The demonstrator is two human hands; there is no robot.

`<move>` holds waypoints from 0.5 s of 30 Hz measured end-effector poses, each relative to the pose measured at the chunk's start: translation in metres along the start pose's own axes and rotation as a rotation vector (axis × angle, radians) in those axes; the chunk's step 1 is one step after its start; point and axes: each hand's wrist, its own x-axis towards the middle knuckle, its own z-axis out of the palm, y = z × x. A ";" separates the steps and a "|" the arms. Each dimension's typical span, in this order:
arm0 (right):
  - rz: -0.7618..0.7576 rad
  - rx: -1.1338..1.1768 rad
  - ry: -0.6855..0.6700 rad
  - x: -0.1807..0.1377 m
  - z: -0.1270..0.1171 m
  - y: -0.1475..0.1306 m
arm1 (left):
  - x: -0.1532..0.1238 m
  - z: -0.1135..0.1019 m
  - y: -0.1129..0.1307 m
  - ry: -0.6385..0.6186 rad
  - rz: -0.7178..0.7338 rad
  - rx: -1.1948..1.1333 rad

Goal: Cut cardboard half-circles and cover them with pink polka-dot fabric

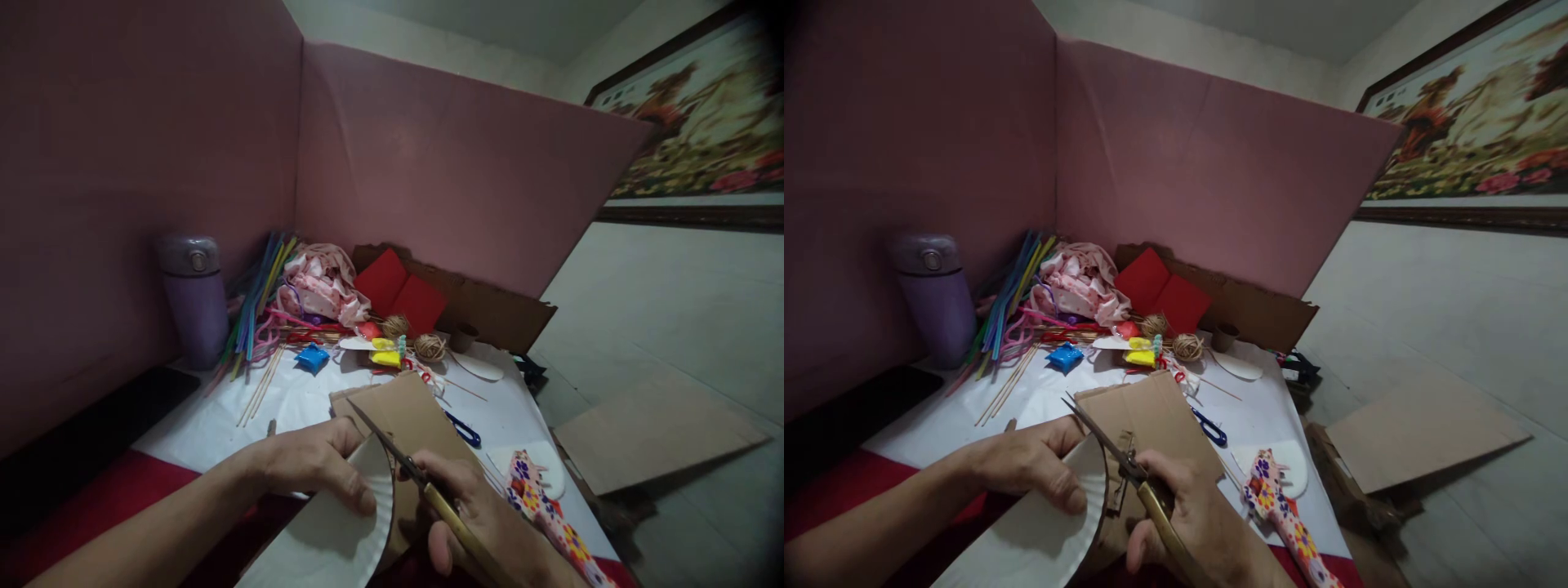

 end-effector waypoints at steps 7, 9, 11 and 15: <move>0.102 0.161 0.147 0.001 0.015 0.009 | 0.002 0.011 0.010 0.140 0.186 -0.153; 0.129 0.304 0.224 0.003 0.018 0.015 | 0.009 0.010 0.010 0.322 0.260 -0.241; 0.166 0.445 0.317 0.006 0.018 0.016 | 0.017 0.006 0.007 0.492 0.287 -0.312; 0.247 0.604 0.416 0.015 0.008 0.001 | 0.029 -0.007 -0.001 0.662 0.305 -0.422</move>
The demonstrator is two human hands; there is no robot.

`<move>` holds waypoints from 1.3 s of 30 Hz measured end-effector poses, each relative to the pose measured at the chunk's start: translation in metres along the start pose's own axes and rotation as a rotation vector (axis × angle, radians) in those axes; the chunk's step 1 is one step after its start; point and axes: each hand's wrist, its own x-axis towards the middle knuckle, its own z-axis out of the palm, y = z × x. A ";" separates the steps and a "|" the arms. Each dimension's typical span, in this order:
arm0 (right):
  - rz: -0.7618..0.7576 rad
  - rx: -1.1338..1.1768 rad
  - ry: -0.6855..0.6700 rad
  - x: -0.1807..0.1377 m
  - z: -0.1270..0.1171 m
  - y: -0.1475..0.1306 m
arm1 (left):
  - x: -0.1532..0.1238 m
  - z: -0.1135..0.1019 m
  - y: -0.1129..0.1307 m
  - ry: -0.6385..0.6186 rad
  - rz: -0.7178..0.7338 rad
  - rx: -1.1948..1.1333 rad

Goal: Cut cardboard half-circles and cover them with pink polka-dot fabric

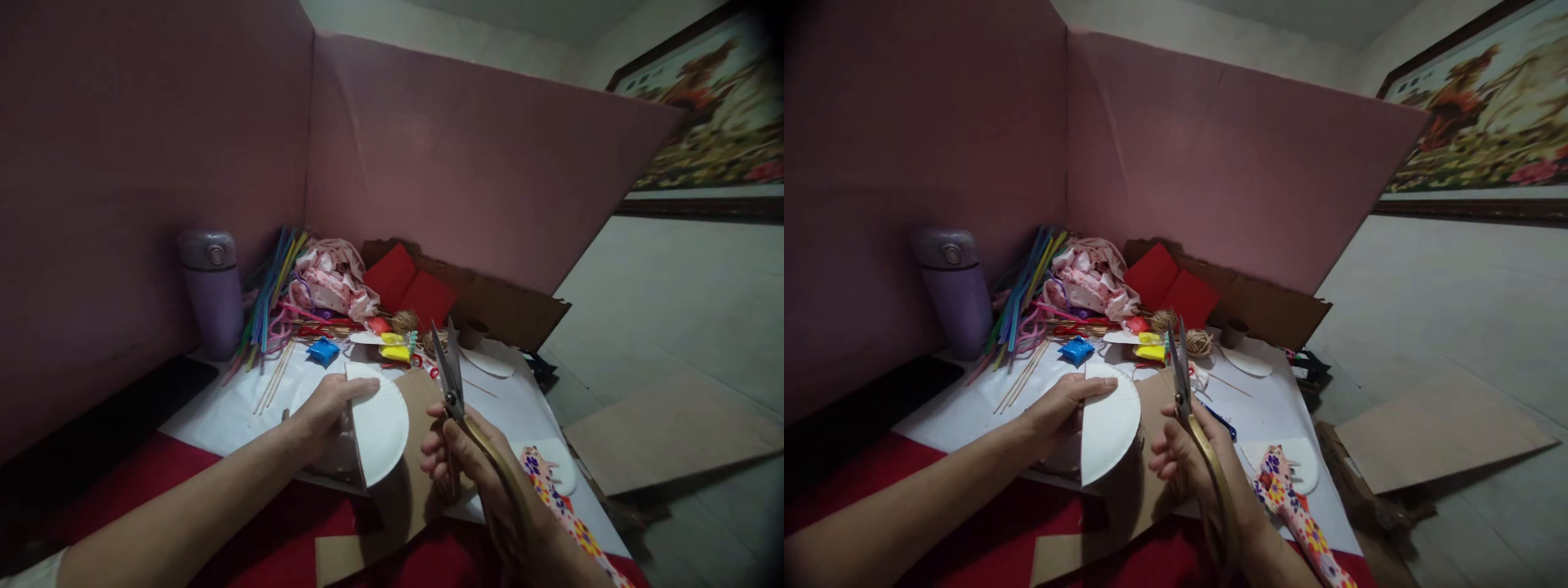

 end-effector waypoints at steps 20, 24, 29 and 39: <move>0.134 0.062 0.005 0.008 0.026 -0.009 | -0.003 0.011 -0.007 0.045 -0.022 -0.135; 0.059 0.042 0.033 0.008 0.027 -0.011 | -0.004 0.011 -0.006 0.036 -0.017 -0.133; -0.017 0.071 0.193 0.008 0.030 -0.008 | -0.007 0.010 -0.005 -0.063 0.078 -0.104; -0.091 0.000 0.184 0.007 0.026 0.005 | -0.011 0.008 -0.007 -0.029 0.216 -0.029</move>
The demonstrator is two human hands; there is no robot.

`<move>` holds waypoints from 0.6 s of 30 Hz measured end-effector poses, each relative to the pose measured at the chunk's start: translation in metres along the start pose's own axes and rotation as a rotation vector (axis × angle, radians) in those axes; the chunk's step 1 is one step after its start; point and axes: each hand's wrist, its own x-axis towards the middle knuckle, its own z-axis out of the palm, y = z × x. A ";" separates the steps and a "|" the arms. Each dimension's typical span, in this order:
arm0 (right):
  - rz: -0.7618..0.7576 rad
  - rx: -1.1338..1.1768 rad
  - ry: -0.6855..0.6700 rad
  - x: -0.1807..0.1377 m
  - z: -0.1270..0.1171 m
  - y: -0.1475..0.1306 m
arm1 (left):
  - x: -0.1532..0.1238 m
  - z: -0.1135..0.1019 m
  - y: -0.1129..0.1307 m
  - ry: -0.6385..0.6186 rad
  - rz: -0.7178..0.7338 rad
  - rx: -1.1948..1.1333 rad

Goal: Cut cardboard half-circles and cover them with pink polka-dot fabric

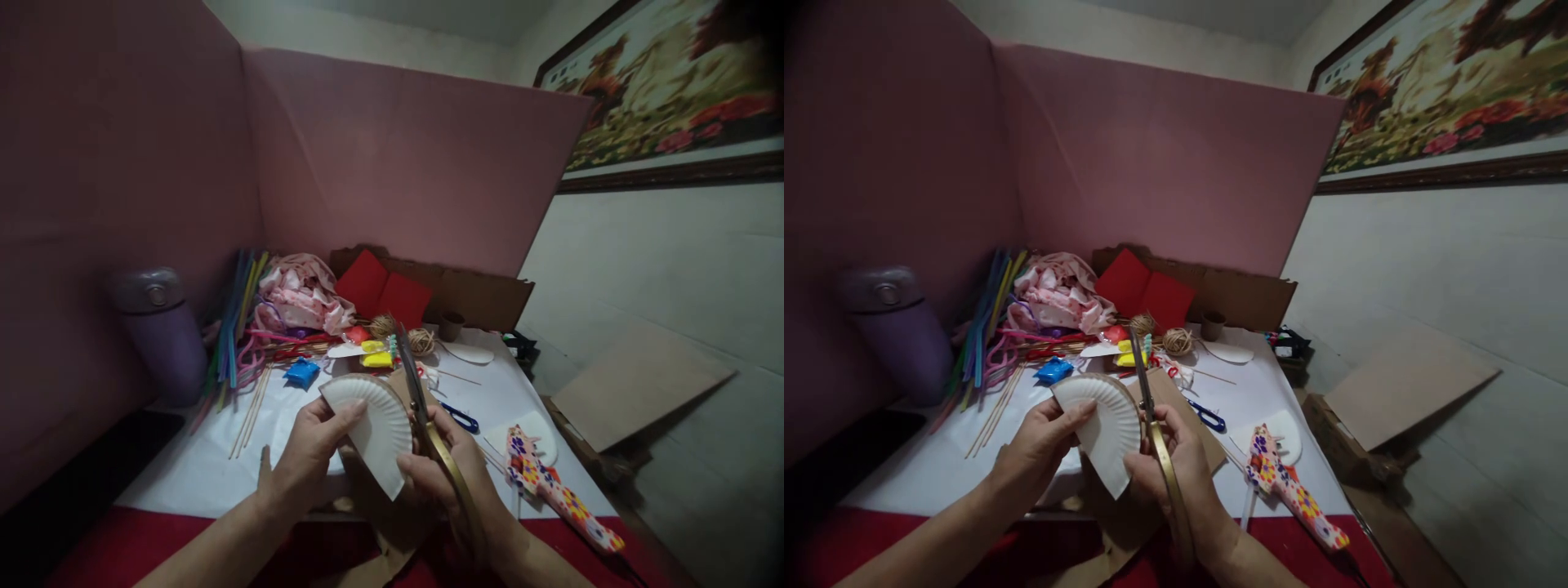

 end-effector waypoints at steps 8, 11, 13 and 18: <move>-0.009 -0.041 -0.121 -0.002 -0.007 0.002 | -0.008 -0.003 0.006 -0.020 0.164 0.096; 0.001 -0.056 -0.105 -0.003 -0.006 -0.001 | -0.012 -0.002 0.008 -0.037 0.153 0.097; 0.011 -0.040 -0.095 -0.003 -0.005 -0.002 | -0.013 -0.002 0.009 -0.046 0.148 0.092; 0.028 -0.002 -0.071 -0.005 -0.006 -0.004 | -0.011 0.001 0.010 -0.038 0.145 0.078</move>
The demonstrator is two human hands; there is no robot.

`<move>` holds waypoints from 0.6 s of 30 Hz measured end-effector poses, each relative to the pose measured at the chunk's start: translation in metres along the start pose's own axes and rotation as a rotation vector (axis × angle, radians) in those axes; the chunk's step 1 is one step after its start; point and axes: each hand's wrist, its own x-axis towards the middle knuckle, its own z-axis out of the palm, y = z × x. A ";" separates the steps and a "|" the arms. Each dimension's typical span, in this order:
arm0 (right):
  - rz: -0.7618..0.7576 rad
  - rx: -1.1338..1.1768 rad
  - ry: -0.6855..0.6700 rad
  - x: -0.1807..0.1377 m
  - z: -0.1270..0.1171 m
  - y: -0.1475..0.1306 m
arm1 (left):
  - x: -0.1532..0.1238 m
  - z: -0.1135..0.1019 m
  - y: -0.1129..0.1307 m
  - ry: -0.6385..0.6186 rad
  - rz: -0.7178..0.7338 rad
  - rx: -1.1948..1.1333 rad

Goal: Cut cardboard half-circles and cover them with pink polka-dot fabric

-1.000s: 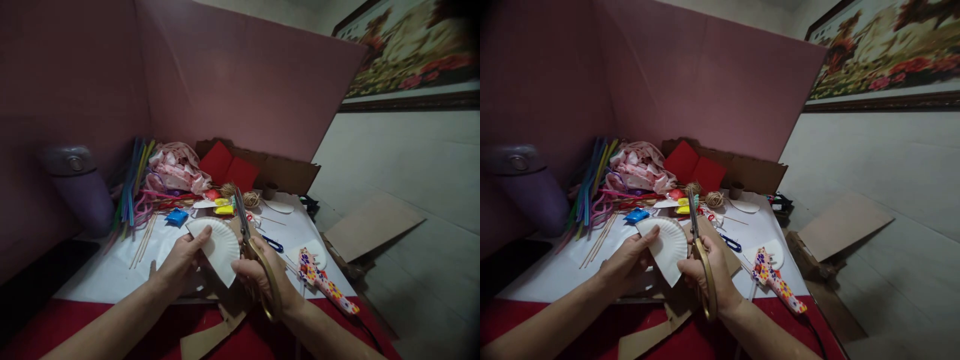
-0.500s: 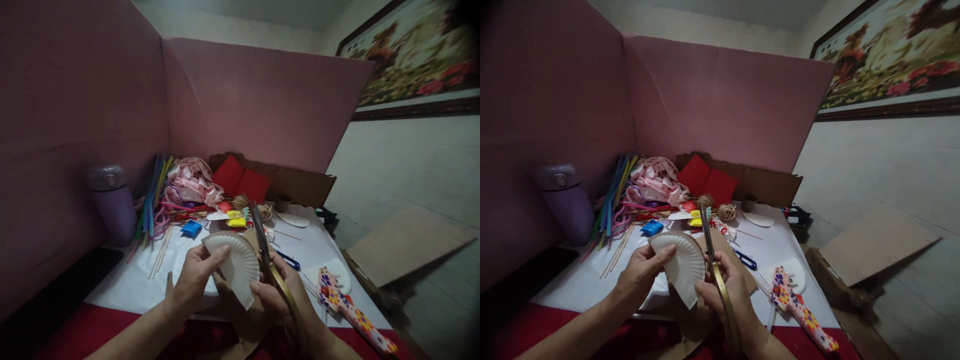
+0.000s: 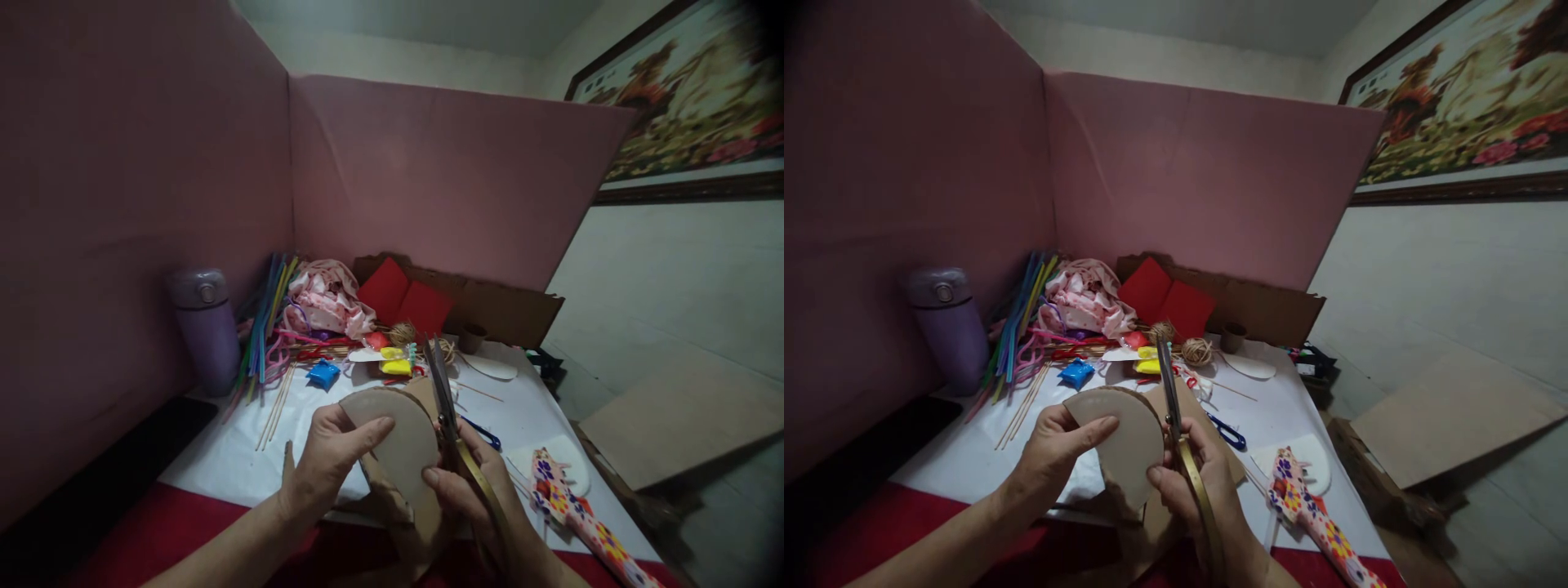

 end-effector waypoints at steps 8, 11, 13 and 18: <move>-0.123 0.097 -0.107 -0.005 -0.007 0.005 | 0.009 0.003 -0.008 0.135 -0.231 -0.181; -0.065 0.207 -0.064 -0.004 -0.006 0.005 | 0.011 0.003 -0.012 0.132 -0.322 -0.179; -0.035 0.285 -0.057 -0.003 -0.005 0.005 | 0.012 0.002 -0.014 0.138 -0.371 -0.170; -0.015 0.371 -0.064 -0.002 -0.006 0.007 | 0.015 0.000 -0.017 0.186 -0.433 -0.138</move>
